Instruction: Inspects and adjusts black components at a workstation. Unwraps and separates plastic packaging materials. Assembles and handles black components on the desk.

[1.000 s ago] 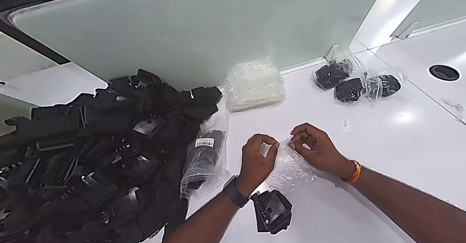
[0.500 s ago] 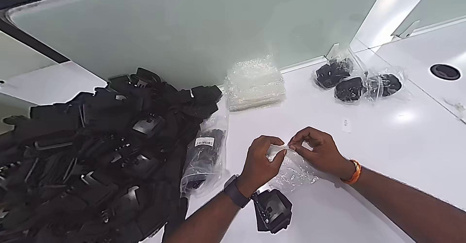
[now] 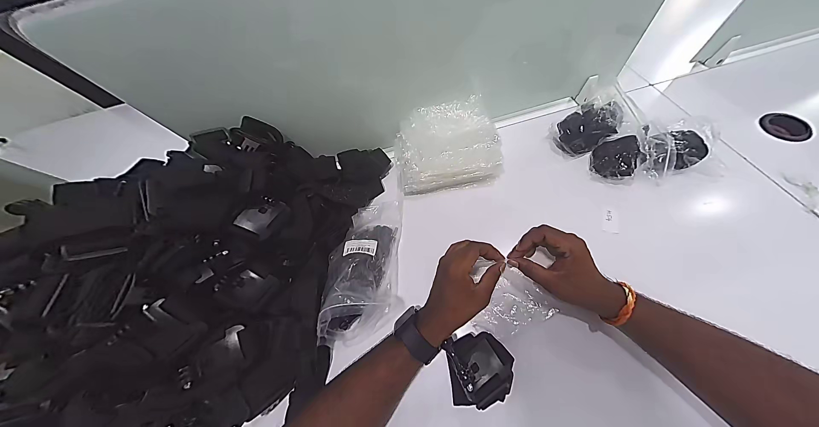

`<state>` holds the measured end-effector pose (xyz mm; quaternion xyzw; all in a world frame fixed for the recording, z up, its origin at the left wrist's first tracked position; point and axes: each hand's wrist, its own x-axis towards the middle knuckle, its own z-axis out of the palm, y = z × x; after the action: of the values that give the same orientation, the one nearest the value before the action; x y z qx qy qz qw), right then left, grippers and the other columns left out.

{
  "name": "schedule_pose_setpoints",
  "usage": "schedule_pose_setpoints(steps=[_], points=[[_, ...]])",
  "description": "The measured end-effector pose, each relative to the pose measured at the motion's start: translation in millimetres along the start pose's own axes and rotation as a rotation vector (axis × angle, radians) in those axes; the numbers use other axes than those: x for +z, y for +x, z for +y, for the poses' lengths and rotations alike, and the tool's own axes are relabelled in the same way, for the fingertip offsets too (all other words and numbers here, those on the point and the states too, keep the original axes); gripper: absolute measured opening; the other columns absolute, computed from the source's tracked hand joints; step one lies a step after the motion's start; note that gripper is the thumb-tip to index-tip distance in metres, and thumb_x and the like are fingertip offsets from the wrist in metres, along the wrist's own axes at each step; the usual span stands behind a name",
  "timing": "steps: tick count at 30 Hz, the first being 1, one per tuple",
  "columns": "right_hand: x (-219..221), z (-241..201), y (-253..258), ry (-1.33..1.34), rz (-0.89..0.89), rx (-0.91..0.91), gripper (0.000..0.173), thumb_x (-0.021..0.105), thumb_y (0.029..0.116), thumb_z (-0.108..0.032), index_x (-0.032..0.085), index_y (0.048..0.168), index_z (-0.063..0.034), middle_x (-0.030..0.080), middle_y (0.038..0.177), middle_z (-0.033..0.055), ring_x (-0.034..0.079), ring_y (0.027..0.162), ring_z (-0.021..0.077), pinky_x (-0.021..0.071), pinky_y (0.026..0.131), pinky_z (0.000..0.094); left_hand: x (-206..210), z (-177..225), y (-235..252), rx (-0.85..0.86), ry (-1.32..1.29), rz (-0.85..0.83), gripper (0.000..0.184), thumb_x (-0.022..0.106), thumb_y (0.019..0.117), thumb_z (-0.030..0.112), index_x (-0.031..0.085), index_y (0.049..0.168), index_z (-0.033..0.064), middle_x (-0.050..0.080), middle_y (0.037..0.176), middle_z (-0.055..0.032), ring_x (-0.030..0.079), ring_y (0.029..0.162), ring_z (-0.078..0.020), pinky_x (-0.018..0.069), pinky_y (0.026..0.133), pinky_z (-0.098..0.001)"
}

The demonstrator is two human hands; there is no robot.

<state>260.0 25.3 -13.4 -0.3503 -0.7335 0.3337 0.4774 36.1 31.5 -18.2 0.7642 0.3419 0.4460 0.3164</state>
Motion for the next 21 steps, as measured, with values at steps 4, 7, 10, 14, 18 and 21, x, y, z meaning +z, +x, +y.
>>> schedule_pose_setpoints(steps=[4, 7, 10, 14, 18, 21], points=[[-0.1, 1.4, -0.5, 0.009, -0.015, -0.013, 0.011, 0.074, 0.0923, -0.01, 0.067, 0.099, -0.005, 0.073, 0.094, -0.0009, 0.068, 0.088, 0.0035, 0.0565, 0.08, 0.021, -0.1, -0.1, 0.0, 0.007, -0.003, -0.007, 0.009, 0.073, 0.0942, 0.014, 0.073, 0.098, 0.006, 0.075, 0.099, -0.0047, 0.07, 0.099, -0.0142, 0.0551, 0.095, -0.0348], [-0.8, -2.8, 0.2, -0.026, -0.039, -0.026, 0.012, 0.072, 0.0946, -0.012, 0.066, 0.101, -0.0043, 0.071, 0.095, -0.0002, 0.067, 0.09, 0.0031, 0.0568, 0.083, 0.0212, -0.8, 1.4, -0.3, 0.017, -0.009, -0.016, 0.008, 0.072, 0.0944, 0.014, 0.071, 0.095, 0.0062, 0.075, 0.097, -0.0044, 0.07, 0.099, -0.0143, 0.0544, 0.097, -0.0358], [-1.6, -9.2, -1.4, -0.145, -0.072, -0.027, 0.016, 0.066, 0.0981, -0.018, 0.064, 0.111, -0.0084, 0.071, 0.094, -0.0043, 0.063, 0.09, 0.003, 0.0506, 0.089, 0.0287, -0.9, 5.5, -0.6, 0.033, -0.023, -0.013, 0.004, 0.071, 0.0934, 0.01, 0.069, 0.093, 0.0063, 0.074, 0.094, -0.0043, 0.069, 0.097, -0.0148, 0.0543, 0.094, -0.0352], [0.9, -9.0, -2.4, -0.182, -0.054, -0.018, 0.014, 0.065, 0.0985, -0.019, 0.064, 0.11, -0.0105, 0.071, 0.094, -0.0059, 0.064, 0.092, 0.0035, 0.0485, 0.092, 0.034, -0.7, 5.1, 0.2, 0.039, -0.014, -0.015, 0.004, 0.069, 0.0946, 0.009, 0.068, 0.093, 0.0059, 0.074, 0.095, -0.0049, 0.069, 0.097, -0.0152, 0.0545, 0.093, -0.0349], [-1.1, -2.1, -0.9, -0.124, -0.01, -0.018, 0.011, 0.066, 0.0981, -0.015, 0.066, 0.104, -0.0063, 0.069, 0.099, -0.0002, 0.065, 0.097, 0.005, 0.0543, 0.09, 0.0266, -2.2, 1.4, 2.0, -0.004, 0.08, 0.006, 0.008, 0.071, 0.0956, 0.016, 0.072, 0.099, 0.0085, 0.075, 0.099, -0.0016, 0.068, 0.1, -0.0129, 0.0515, 0.1, -0.0358], [-3.5, 1.4, 1.2, -0.041, 0.024, 0.038, 0.011, 0.064, 0.0962, -0.01, 0.064, 0.106, -0.0051, 0.069, 0.1, 0.0003, 0.065, 0.094, 0.0061, 0.0545, 0.085, 0.025, -4.3, -2.7, 3.3, -0.042, 0.119, 0.031, 0.008, 0.073, 0.0941, 0.017, 0.072, 0.098, 0.0105, 0.075, 0.098, 0.0009, 0.068, 0.099, -0.0113, 0.0502, 0.102, -0.0369]])
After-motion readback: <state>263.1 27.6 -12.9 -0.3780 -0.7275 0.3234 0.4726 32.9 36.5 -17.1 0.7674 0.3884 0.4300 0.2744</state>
